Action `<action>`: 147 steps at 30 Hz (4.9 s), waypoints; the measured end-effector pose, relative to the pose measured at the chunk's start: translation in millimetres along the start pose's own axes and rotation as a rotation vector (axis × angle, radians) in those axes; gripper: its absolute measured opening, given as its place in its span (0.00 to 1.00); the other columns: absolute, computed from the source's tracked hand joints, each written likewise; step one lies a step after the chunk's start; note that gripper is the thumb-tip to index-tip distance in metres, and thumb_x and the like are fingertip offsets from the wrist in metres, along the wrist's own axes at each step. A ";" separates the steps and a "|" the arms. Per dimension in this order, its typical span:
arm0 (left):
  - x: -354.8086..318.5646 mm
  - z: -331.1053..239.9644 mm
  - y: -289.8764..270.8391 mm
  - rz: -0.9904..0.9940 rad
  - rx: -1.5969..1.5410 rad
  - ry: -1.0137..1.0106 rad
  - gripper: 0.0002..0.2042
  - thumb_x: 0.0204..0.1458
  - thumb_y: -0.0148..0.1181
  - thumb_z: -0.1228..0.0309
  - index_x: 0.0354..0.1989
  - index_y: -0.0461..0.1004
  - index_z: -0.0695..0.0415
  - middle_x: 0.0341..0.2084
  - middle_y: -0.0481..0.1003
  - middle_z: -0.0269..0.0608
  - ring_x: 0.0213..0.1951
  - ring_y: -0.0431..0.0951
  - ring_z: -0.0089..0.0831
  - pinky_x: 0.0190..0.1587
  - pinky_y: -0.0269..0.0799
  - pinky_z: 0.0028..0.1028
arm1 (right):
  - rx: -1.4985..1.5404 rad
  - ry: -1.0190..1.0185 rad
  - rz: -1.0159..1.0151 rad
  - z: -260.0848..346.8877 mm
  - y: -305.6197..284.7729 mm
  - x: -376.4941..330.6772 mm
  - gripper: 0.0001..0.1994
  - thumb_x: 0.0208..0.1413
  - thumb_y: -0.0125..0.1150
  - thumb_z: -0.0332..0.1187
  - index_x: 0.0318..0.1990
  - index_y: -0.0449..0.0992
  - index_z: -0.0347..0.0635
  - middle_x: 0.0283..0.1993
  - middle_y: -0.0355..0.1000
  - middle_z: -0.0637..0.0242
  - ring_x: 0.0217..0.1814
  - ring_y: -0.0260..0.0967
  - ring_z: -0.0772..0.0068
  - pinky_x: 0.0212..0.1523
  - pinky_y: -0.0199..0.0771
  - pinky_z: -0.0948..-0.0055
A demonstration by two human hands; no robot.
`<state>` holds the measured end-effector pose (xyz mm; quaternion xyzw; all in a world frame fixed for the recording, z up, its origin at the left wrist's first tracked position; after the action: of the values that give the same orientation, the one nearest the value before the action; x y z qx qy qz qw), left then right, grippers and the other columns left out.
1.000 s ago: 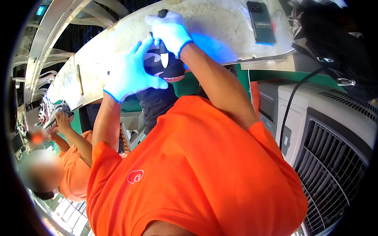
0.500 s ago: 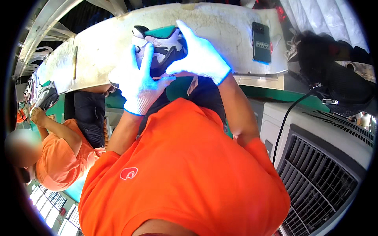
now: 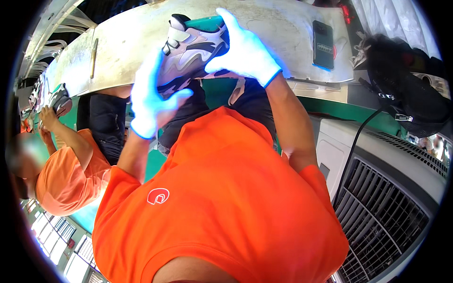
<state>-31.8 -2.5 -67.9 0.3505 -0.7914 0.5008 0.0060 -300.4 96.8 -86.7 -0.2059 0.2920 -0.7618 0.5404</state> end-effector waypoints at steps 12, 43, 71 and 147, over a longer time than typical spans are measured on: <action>55.5 3.0 4.4 0.264 -0.021 -0.262 0.64 0.32 0.90 0.51 0.82 0.62 0.57 0.63 0.82 0.55 0.62 0.85 0.54 0.65 0.80 0.42 | 0.043 -0.003 0.036 -3.2 1.1 4.7 0.68 0.39 0.90 0.45 0.87 0.50 0.45 0.74 0.73 0.39 0.75 0.74 0.36 0.76 0.74 0.51; 62.2 -36.2 34.3 0.064 -0.096 -0.315 0.48 0.32 0.94 0.59 0.65 0.75 0.60 0.49 0.88 0.50 0.49 0.91 0.47 0.53 0.86 0.40 | 1.277 0.414 -0.779 -27.0 46.0 6.1 0.16 0.75 0.63 0.39 0.33 0.73 0.41 0.19 0.69 0.67 0.20 0.67 0.73 0.26 0.68 0.69; 56.8 -29.8 21.4 -0.005 -0.048 -0.252 0.52 0.30 0.92 0.57 0.70 0.74 0.60 0.49 0.87 0.51 0.51 0.89 0.52 0.55 0.84 0.43 | -0.656 0.263 -1.048 -143.2 -60.1 -54.1 0.30 0.60 0.78 0.49 0.66 0.80 0.45 0.62 0.82 0.51 0.65 0.78 0.44 0.66 0.78 0.48; 63.6 -15.2 18.0 0.159 0.048 -0.366 0.54 0.36 0.88 0.44 0.73 0.70 0.54 0.52 0.85 0.53 0.52 0.88 0.57 0.53 0.84 0.50 | 1.862 -0.081 -0.324 -196.1 -88.3 -68.0 0.44 0.66 0.67 0.58 0.78 0.66 0.33 0.72 0.73 0.37 0.61 0.80 0.34 0.59 0.84 0.41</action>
<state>-95.1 -20.7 -51.5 0.3722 -0.7922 0.4465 -0.1858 -463.3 226.2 -173.6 0.2438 -0.4846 -0.7467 0.3850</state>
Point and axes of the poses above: each hand's wrist, its own x-axis towards the middle knuckle, its own y-axis out of the palm, z = x × y, the point moved 1 cm from there along x, towards the middle knuckle
